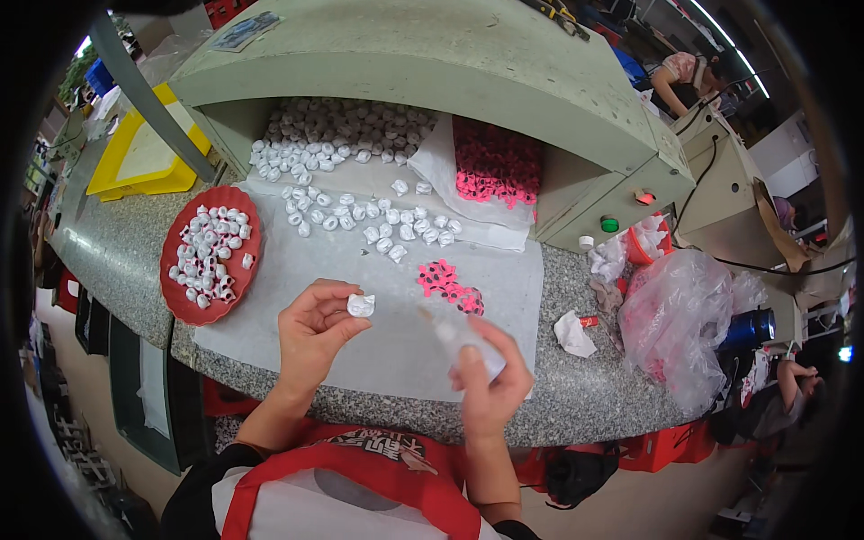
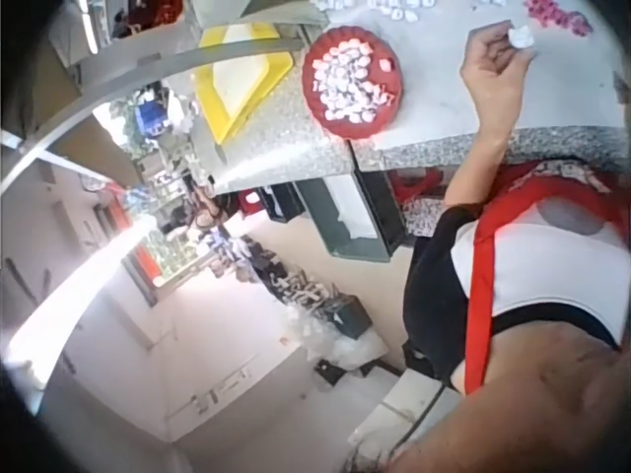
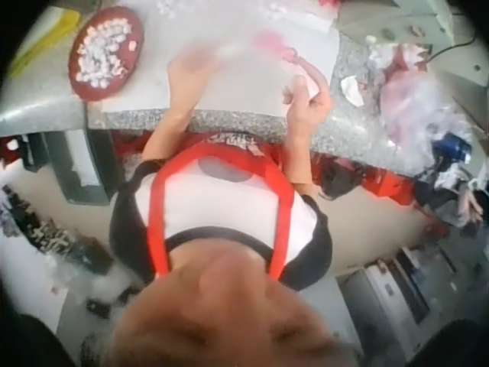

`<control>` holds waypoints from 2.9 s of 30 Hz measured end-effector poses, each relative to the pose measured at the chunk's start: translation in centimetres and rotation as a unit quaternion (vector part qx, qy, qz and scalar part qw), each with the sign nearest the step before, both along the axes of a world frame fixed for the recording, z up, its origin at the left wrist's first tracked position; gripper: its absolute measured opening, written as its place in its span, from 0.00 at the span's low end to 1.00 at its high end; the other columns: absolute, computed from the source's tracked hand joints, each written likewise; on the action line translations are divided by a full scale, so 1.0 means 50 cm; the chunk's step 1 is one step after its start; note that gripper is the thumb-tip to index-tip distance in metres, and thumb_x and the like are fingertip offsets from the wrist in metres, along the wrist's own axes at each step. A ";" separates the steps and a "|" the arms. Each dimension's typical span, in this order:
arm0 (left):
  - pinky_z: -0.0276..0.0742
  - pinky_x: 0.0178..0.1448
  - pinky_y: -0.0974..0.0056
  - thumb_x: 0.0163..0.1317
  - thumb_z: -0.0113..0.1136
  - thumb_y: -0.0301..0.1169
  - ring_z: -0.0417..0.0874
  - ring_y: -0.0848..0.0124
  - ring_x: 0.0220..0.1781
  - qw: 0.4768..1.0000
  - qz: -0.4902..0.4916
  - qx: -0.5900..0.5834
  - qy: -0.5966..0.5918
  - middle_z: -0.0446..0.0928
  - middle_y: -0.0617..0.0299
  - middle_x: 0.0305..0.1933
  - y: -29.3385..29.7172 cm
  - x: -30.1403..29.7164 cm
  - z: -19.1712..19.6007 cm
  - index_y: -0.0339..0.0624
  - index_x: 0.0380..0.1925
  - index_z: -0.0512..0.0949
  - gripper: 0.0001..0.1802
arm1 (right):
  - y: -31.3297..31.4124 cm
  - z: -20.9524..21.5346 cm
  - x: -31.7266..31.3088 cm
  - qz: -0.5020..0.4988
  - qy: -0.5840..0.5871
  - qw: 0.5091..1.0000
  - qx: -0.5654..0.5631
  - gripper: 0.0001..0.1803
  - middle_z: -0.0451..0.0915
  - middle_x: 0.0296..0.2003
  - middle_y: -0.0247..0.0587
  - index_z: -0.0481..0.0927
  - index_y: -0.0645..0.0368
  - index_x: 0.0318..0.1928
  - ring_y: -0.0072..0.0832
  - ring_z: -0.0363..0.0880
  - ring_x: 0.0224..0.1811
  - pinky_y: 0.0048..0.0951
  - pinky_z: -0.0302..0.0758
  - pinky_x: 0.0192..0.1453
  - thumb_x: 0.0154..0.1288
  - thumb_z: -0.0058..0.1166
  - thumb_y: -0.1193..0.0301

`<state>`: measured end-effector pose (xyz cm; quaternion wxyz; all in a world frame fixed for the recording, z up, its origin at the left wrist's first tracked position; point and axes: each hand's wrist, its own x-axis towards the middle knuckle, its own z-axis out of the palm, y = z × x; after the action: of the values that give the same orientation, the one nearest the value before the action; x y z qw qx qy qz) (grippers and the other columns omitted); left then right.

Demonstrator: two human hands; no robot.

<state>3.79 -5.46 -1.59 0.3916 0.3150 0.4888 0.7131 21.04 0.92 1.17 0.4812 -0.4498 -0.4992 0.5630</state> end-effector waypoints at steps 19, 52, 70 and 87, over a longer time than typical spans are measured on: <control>0.75 0.44 0.73 0.48 0.57 0.13 0.79 0.73 0.40 0.996 -0.032 -0.081 -0.019 0.77 0.55 0.36 0.014 0.017 -0.036 0.32 0.41 0.71 0.17 | 0.136 -0.195 -0.038 0.122 -0.524 0.795 0.280 0.08 0.76 0.33 0.40 0.78 0.58 0.28 0.38 0.77 0.30 0.34 0.73 0.33 0.41 0.60 0.76; 0.74 0.53 0.67 0.51 0.53 0.12 0.75 0.65 0.48 0.987 -0.126 0.049 -0.082 0.71 0.51 0.46 0.001 0.025 -0.024 0.29 0.41 0.74 0.15 | 0.022 -0.040 -0.048 0.193 -0.068 0.964 0.168 0.12 0.72 0.31 0.37 0.80 0.63 0.31 0.21 0.71 0.30 0.19 0.68 0.32 0.41 0.62 0.84; 0.77 0.40 0.69 0.52 0.56 0.17 0.79 0.70 0.37 0.982 -0.110 -0.041 -0.146 0.76 0.54 0.35 0.006 0.038 -0.027 0.31 0.42 0.71 0.15 | 0.049 -0.071 -0.041 0.245 0.000 0.943 0.225 0.12 0.76 0.35 0.42 0.79 0.62 0.34 0.21 0.74 0.29 0.19 0.70 0.31 0.44 0.61 0.82; 0.75 0.42 0.71 0.52 0.57 0.17 0.78 0.71 0.40 0.992 0.081 -0.070 0.073 0.76 0.55 0.40 -0.044 -0.103 -0.041 0.30 0.39 0.73 0.13 | 0.006 -0.110 -0.138 0.140 0.065 0.988 -0.022 0.05 0.77 0.35 0.51 0.72 0.66 0.30 0.23 0.72 0.21 0.19 0.68 0.21 0.52 0.53 0.79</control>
<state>-1.38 -7.65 -3.63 0.3165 0.2975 0.5889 0.6815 14.16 1.20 -4.36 0.4196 -0.3483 -0.5123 0.6634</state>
